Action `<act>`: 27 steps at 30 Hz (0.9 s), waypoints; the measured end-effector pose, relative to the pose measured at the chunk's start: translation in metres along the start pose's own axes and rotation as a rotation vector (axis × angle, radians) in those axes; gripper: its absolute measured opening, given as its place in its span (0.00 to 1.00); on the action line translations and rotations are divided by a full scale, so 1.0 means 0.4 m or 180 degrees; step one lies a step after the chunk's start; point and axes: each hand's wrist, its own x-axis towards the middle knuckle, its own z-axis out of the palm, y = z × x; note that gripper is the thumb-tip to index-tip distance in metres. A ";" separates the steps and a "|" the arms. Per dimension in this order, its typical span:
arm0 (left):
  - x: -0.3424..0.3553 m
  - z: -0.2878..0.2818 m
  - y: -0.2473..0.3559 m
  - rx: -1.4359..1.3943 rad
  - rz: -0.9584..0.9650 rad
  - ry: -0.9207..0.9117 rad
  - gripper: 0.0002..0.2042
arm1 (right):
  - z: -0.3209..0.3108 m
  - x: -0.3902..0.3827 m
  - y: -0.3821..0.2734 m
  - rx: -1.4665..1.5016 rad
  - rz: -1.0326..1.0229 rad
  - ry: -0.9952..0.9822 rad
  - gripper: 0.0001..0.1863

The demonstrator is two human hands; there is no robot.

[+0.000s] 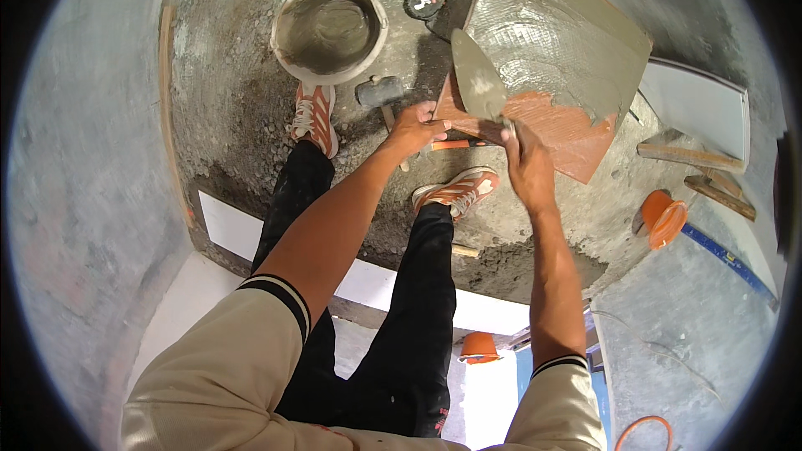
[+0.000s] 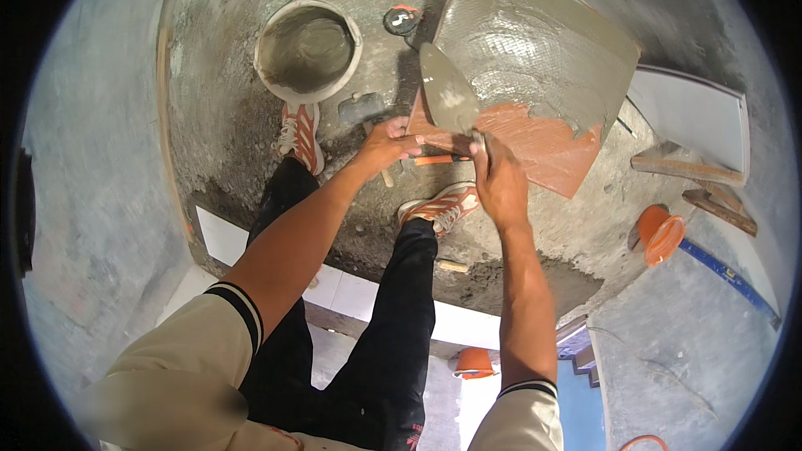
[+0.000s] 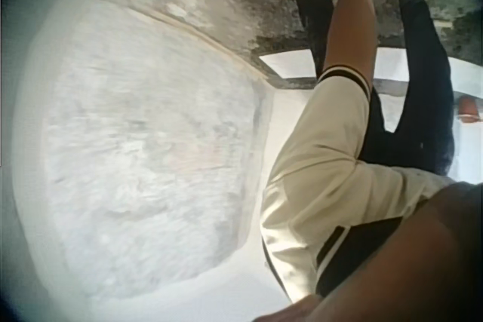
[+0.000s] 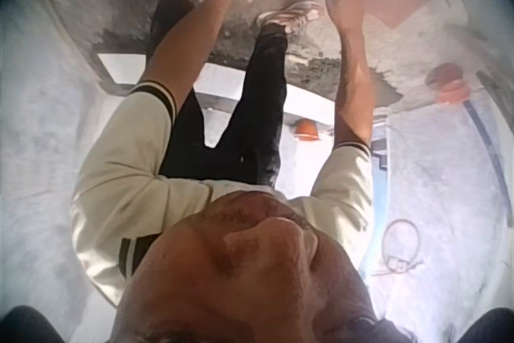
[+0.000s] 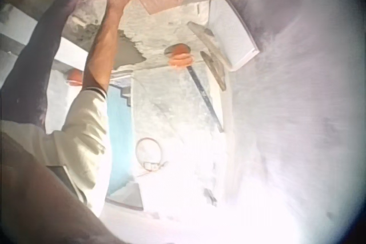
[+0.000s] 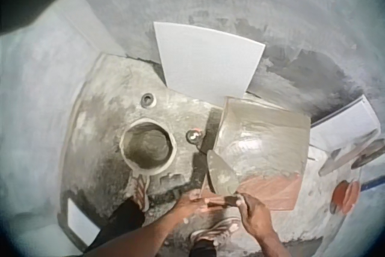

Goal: The person spreads cement on the floor using a trowel and wooden plank, then positions a white tile onto the prepared surface. The person also scoops cement from a bucket and spreads it onto a tile before placing it on the floor.

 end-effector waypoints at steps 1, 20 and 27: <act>-0.005 -0.015 -0.005 -0.0054 -0.0006 -0.0147 0.29 | 0.030 -0.032 0.017 -0.0111 -0.0097 0.0154 0.22; -0.048 -0.002 -0.028 -0.1706 -0.0307 -0.0326 0.36 | -0.027 -0.146 0.227 -0.0464 0.1778 0.2022 0.20; -0.014 0.033 -0.059 -0.1741 -0.0143 -0.0286 0.36 | 0.113 -0.286 0.313 -0.0152 0.1106 0.2323 0.21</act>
